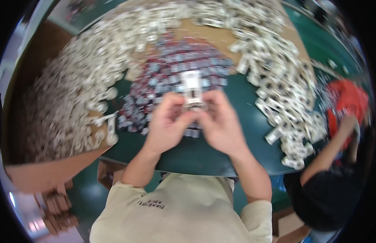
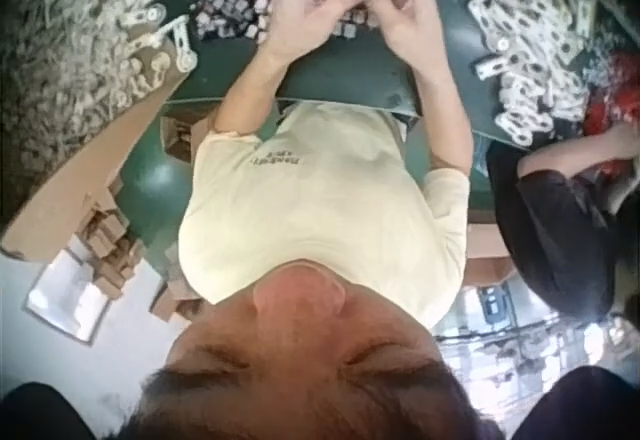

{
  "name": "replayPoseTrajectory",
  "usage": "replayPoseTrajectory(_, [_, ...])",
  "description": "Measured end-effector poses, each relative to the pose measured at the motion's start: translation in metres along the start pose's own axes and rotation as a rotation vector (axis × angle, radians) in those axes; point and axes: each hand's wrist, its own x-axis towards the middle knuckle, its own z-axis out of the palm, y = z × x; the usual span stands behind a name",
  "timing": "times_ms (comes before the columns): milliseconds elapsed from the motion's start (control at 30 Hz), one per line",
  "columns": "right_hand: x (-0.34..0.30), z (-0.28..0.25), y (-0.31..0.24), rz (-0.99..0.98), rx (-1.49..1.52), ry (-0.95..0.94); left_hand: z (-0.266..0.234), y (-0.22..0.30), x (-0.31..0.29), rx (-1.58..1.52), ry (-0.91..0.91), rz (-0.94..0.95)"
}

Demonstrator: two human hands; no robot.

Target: The person assembles small electronic components and wiring into plastic housings by hand at an industrial workbench.

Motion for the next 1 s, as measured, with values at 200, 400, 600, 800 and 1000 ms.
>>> replayPoseTrajectory(200, [0.01,-0.065,-0.017,-0.222,-0.437,0.494,-0.05,0.061,-0.019,0.369,0.028,0.085])
replayPoseTrajectory(400, [0.014,-0.077,-0.028,-0.19,-0.535,0.506,-0.141,0.021,-0.078,1.17,0.584,-0.154])
replayPoseTrajectory(600, [0.008,-0.055,-0.021,-0.139,-0.601,0.36,-0.158,-0.033,-0.053,1.109,0.837,-0.112])
replayPoseTrajectory(800, [0.006,-0.067,-0.023,-0.216,-0.726,0.452,-0.196,-0.046,0.009,0.341,0.856,-0.144])
replayPoseTrajectory(1000, [0.009,-0.104,-0.037,-0.288,-1.027,0.778,-0.21,-0.016,0.052,0.432,0.821,-0.096])
